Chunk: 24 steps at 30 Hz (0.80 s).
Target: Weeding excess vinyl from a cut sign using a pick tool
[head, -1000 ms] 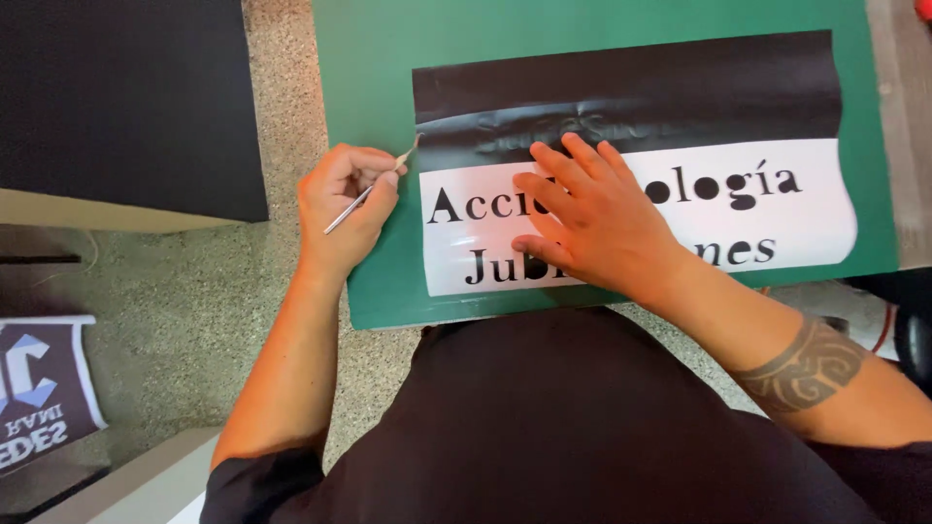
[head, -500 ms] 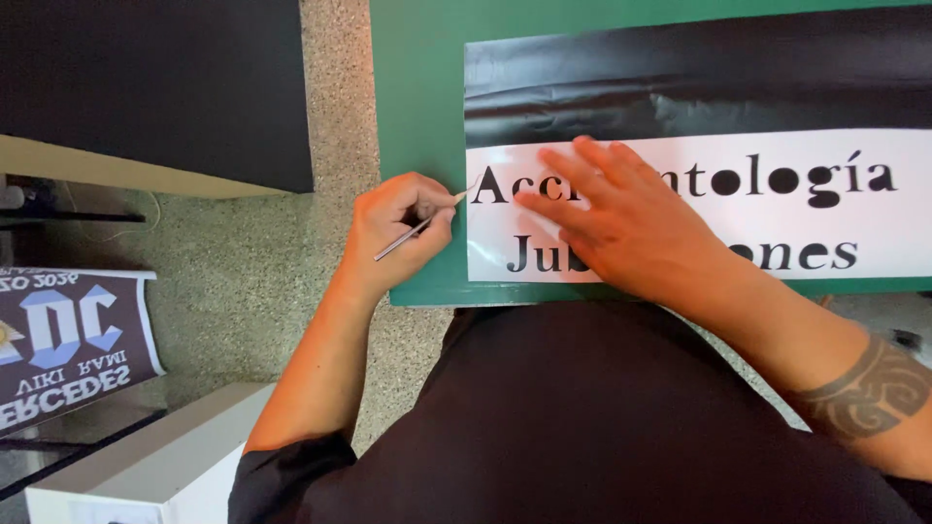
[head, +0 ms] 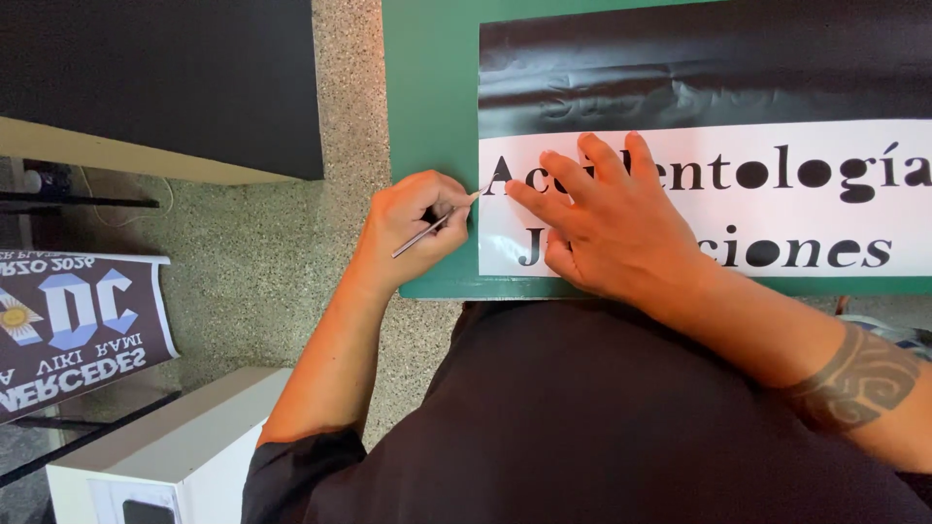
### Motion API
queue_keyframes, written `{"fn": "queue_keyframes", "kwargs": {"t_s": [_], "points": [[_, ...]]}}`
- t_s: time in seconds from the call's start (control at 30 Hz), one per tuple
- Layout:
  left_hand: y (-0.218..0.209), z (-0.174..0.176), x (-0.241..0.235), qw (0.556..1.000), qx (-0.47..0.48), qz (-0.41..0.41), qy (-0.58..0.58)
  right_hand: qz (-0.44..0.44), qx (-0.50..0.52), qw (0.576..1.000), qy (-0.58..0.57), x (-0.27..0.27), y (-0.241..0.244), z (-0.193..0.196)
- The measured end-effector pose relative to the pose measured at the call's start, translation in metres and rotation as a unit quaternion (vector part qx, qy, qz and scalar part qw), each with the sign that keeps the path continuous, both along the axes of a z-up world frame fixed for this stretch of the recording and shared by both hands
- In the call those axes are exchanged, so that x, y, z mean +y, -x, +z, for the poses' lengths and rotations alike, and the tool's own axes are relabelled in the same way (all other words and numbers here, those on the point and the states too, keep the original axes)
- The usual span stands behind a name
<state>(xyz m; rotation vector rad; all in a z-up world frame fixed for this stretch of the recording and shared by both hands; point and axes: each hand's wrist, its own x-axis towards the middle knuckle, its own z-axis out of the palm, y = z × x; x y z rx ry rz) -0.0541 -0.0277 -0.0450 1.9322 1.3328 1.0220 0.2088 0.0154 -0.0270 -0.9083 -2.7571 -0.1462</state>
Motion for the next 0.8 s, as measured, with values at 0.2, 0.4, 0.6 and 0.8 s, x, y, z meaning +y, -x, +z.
{"fn": "queue_keyframes", "kwargs": {"t_s": [0.2, 0.4, 0.6, 0.8], "points": [[0.002, -0.002, 0.003, 0.999, -0.023, -0.023, 0.0, -0.007, 0.007, 1.0, -0.012, 0.0, 0.0, -0.002], [0.007, 0.001, 0.007, 0.992, -0.021, 0.014, 0.121, -0.005, 0.014, 1.0, -0.013, 0.0, 0.0, -0.005], [0.006, 0.008, 0.006, 0.986, -0.063, 0.043, 0.15, 0.001, 0.053, 0.999, -0.001, 0.001, -0.001, -0.005], [0.011, -0.003, 0.008, 0.976, -0.161, 0.033, 0.145, 0.014, 0.047, 0.999, 0.021, 0.002, -0.006, -0.006]]}}
